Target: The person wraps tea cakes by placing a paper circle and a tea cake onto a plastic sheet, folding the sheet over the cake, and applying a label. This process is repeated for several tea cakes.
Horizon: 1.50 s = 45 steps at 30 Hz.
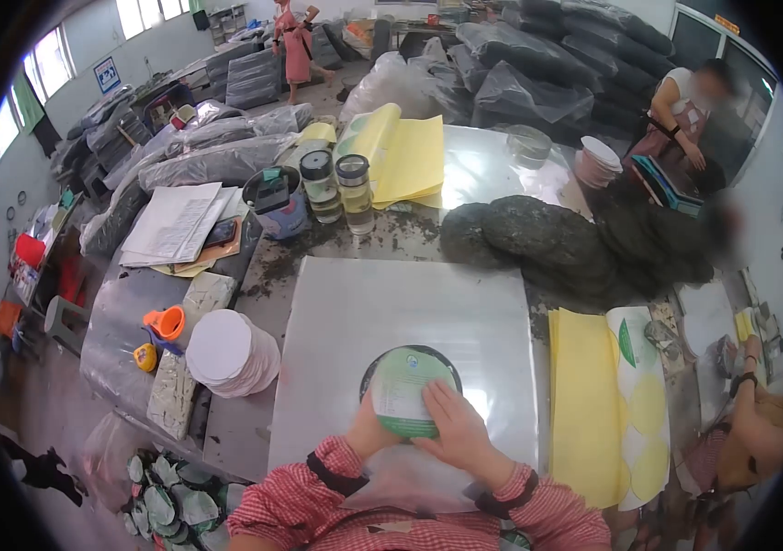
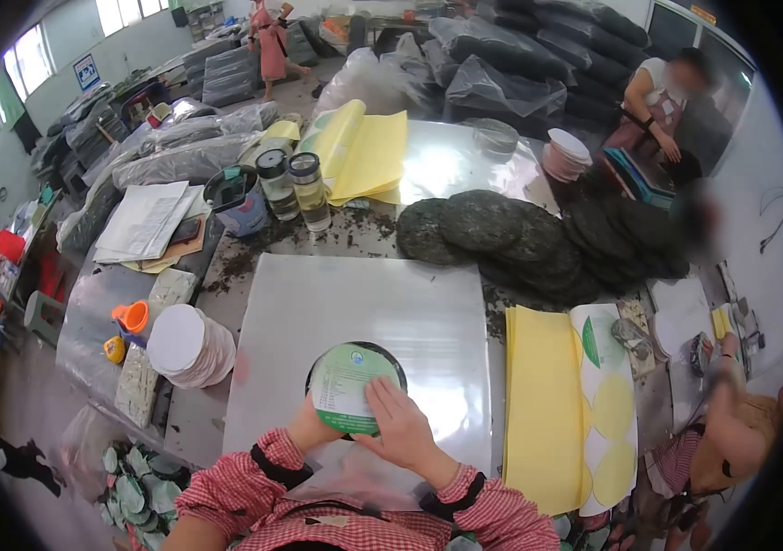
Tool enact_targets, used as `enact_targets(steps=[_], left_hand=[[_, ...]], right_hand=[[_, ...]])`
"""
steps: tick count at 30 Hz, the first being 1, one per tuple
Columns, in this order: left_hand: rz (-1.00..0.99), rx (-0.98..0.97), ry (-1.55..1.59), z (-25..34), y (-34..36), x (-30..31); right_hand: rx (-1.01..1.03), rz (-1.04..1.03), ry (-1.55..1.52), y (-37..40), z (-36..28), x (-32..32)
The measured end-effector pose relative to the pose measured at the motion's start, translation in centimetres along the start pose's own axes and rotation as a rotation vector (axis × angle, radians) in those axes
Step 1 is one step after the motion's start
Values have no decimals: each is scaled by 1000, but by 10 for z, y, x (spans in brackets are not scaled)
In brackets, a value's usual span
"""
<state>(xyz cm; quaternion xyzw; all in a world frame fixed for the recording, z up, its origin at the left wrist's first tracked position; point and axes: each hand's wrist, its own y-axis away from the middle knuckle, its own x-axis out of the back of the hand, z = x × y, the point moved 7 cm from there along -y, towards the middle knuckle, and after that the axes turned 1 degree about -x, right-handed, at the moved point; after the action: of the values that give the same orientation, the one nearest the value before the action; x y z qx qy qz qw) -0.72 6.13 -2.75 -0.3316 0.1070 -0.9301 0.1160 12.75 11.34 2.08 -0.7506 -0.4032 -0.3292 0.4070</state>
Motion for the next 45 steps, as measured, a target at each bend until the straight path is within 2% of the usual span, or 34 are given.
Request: enact_targets(steps=[4,6,8,10,11,12,13,14,15,17,18,20,21,23,24,25,27,28,30,31,32,34,35,36,38,40,41,42,43,44,45], left_hand=[[48,-2,53,8,-7,6],[11,77,219,2,0,-3],[-45,141,185,7,-2,3],[-134,-56,-288,18,-7,11],[87,-21,16,15,-5,32],[97,-23,8,8,3,37],[286,211,108,-18,22,54],[461,450,210,-41,43,63],[443,464,212,-40,46,63],[69,572,-132,-35,46,51],[64,571,-134,-30,47,50],[207,365,-243,-5,36,56],[209,374,-241,13,36,53],[108,16,-372,77,25,37],[128,32,-378,82,28,35],[131,67,-348,82,33,33],[144,137,-331,86,49,39],[150,176,-349,88,60,42],[233,237,-349,92,81,50],[210,325,-394,85,93,51],[217,347,-412,79,103,54],[185,665,-289,39,128,54],[222,765,-162,15,144,50],[227,764,-162,-4,159,47],[319,727,352,-34,189,44],[186,554,106,-13,183,97],[54,431,39,-9,181,115],[-79,300,-28,-6,178,123],[-93,288,-12,-11,176,126],[-201,221,-133,-12,176,121],[-305,150,-259,-13,174,113]], right_hand=[[-110,-157,149,2,-4,0],[-200,-110,45,-9,3,-5],[-475,-10,-713,-40,25,-14],[-436,31,-766,-39,41,-50],[-287,15,-514,-40,29,-52],[-138,-5,-260,-45,19,-54],[-92,-192,-1,-48,5,-60],[-102,-195,-10,-52,-1,-59],[-68,-235,66,-56,-9,-60],[-22,-268,134,-53,-11,-68],[-26,-266,131,-51,-12,-67],[-64,-282,150,-52,-10,-64],[-74,-412,197,-43,1,-80],[-94,-200,100,-38,1,-65],[-124,-111,18,-32,13,-59],[-96,-125,11,-30,20,-51],[-411,156,-90,-21,46,-25],[-395,130,-122,-20,34,-40],[-468,-380,-623,-3,-2,-112],[-386,-282,-938,-6,-39,-116],[-86,-233,-587,-10,-67,-95],[-119,-172,-404,-13,-61,-91],[-127,-93,-434,-16,-52,-71],[-151,-71,-361,-16,-43,-56],[-71,-7,-241,-4,-32,-30],[-65,-17,-172,15,-27,-14],[-50,-25,-102,24,-25,-8],[-66,-25,-83,31,-25,-5],[-82,-109,-112,38,-29,-11],[-102,-191,-148,49,-33,-19],[-90,-161,-191,61,-29,-32]])
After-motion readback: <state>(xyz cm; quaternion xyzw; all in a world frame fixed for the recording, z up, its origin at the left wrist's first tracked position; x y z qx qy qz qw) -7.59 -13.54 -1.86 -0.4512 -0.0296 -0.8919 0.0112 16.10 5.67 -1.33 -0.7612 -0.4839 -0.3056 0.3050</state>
